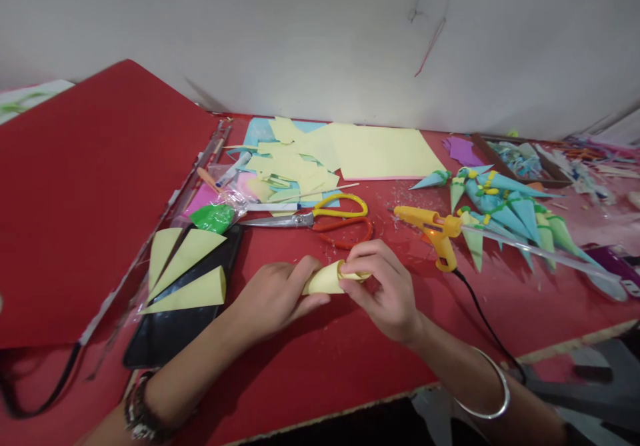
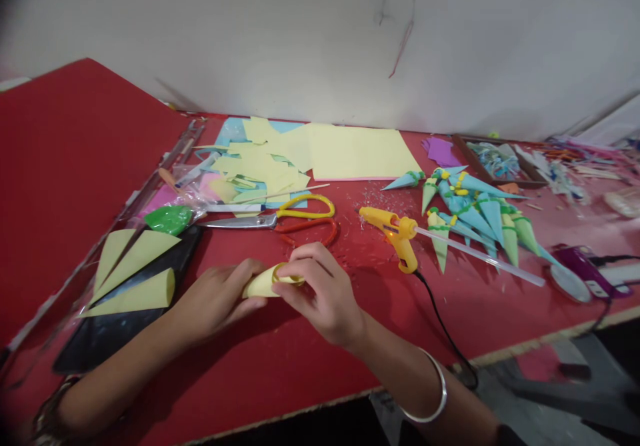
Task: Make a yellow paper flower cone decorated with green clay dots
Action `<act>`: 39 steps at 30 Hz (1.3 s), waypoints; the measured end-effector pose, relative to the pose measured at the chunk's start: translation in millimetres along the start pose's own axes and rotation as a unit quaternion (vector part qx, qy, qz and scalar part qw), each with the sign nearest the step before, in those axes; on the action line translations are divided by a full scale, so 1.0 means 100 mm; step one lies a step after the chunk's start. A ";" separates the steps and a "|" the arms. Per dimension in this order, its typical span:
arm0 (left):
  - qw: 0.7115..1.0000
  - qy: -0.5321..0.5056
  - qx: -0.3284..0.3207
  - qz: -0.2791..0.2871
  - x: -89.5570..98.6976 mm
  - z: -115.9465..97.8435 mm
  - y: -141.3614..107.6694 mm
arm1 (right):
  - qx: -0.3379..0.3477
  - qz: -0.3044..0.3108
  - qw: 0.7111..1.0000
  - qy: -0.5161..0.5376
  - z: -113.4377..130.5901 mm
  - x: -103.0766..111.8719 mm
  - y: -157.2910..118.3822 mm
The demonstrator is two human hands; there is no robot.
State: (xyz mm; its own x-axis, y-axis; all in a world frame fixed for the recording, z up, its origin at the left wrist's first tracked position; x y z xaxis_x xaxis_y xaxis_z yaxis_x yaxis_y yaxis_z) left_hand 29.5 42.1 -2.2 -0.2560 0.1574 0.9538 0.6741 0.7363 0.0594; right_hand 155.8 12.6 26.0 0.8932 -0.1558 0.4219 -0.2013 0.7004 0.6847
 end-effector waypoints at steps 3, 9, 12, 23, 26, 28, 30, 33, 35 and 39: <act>1.000 0.001 0.000 0.000 -0.02 -0.01 0.01 | -0.001 -0.005 1.000 -0.008 0.01 -0.01 -0.02; 0.998 -0.039 0.023 0.039 -0.06 0.01 0.02 | -0.004 0.036 0.999 -0.029 0.04 -0.04 -0.04; 0.994 -0.080 0.038 0.057 -0.06 0.02 0.01 | -0.007 0.052 0.998 -0.034 0.04 -0.05 -0.03; 0.964 -0.241 0.073 0.086 -0.08 0.01 0.00 | -0.027 0.101 0.992 0.069 0.02 -0.16 -0.02; 0.951 -0.292 0.079 0.069 -0.05 0.02 0.00 | -0.066 0.031 0.986 0.151 -0.05 -0.12 -0.03; 0.935 -0.341 0.085 0.059 -0.03 0.02 0.00 | -0.095 0.013 0.976 0.197 -0.11 -0.14 -0.05; 0.914 -0.390 0.090 0.067 -0.03 0.01 -0.01 | -0.119 0.032 0.968 0.218 -0.15 -0.20 -0.06; 0.898 -0.425 0.083 0.085 -0.04 -0.04 -0.02 | -0.151 0.074 0.966 0.198 -0.15 -0.28 -0.06; 0.902 -0.418 0.072 0.079 -0.04 -0.07 -0.01 | -0.170 0.082 0.966 0.175 -0.15 -0.29 -0.05; 0.924 -0.372 0.063 0.059 -0.05 -0.08 0.03 | -0.188 0.061 0.966 0.165 -0.16 -0.27 -0.05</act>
State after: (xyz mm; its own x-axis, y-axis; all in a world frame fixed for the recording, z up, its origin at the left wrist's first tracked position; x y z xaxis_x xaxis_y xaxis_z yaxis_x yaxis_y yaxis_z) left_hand 38.1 38.4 -4.9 -0.6235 0.6150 0.4828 0.6528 0.7493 -0.1115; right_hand 138.7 24.6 1.8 0.9641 0.1320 0.2305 -0.2089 0.9129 0.3506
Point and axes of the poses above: each hand's wrist, its own y-axis towards the middle knuckle, its own x-axis out of the back of the hand, z = x × y, the point moved 6 cm from there along y, towards the middle knuckle, and after that the axes turned 8 degrees about x, right-handed, at the moved point
